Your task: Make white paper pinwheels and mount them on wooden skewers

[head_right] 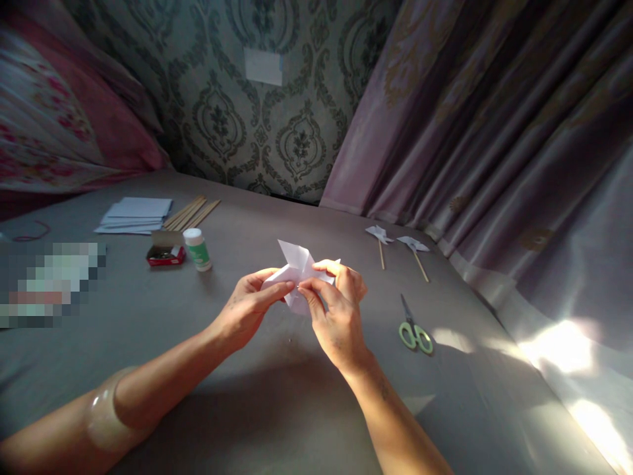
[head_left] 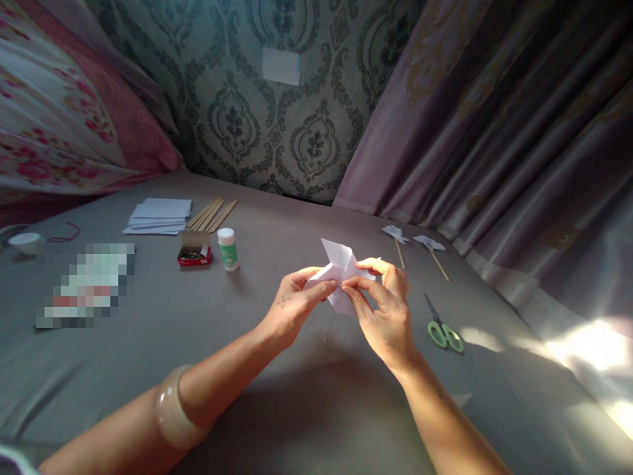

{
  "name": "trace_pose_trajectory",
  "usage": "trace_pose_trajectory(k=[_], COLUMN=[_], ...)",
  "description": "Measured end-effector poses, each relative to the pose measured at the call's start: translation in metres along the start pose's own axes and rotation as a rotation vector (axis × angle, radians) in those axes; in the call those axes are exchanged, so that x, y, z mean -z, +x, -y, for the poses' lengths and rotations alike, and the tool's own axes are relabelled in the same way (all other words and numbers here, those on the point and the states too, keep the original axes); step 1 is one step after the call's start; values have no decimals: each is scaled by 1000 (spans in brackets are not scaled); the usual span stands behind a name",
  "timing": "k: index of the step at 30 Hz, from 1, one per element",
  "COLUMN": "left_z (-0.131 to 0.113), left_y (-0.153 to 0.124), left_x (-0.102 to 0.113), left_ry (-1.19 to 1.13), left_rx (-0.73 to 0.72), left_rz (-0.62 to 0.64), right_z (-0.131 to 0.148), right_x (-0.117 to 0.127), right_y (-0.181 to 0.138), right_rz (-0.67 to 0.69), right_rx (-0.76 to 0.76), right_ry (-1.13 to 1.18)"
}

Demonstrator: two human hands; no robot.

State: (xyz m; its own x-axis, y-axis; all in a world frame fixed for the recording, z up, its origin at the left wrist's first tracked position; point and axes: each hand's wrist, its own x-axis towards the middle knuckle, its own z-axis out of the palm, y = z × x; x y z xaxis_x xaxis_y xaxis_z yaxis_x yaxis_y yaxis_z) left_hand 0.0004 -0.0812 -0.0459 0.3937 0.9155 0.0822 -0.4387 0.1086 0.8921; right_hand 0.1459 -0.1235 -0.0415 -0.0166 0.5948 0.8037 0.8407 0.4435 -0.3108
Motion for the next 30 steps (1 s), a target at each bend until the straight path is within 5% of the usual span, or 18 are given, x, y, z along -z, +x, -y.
trace_pose_trajectory(k=[30], left_z=[1], left_y=[0], left_x=[2], left_ry=[48], left_rx=[-16], left_rz=[-30], right_z=[-3], right_x=[1], right_y=[0], right_rz=[57], right_rx=[-140], right_ry=[125])
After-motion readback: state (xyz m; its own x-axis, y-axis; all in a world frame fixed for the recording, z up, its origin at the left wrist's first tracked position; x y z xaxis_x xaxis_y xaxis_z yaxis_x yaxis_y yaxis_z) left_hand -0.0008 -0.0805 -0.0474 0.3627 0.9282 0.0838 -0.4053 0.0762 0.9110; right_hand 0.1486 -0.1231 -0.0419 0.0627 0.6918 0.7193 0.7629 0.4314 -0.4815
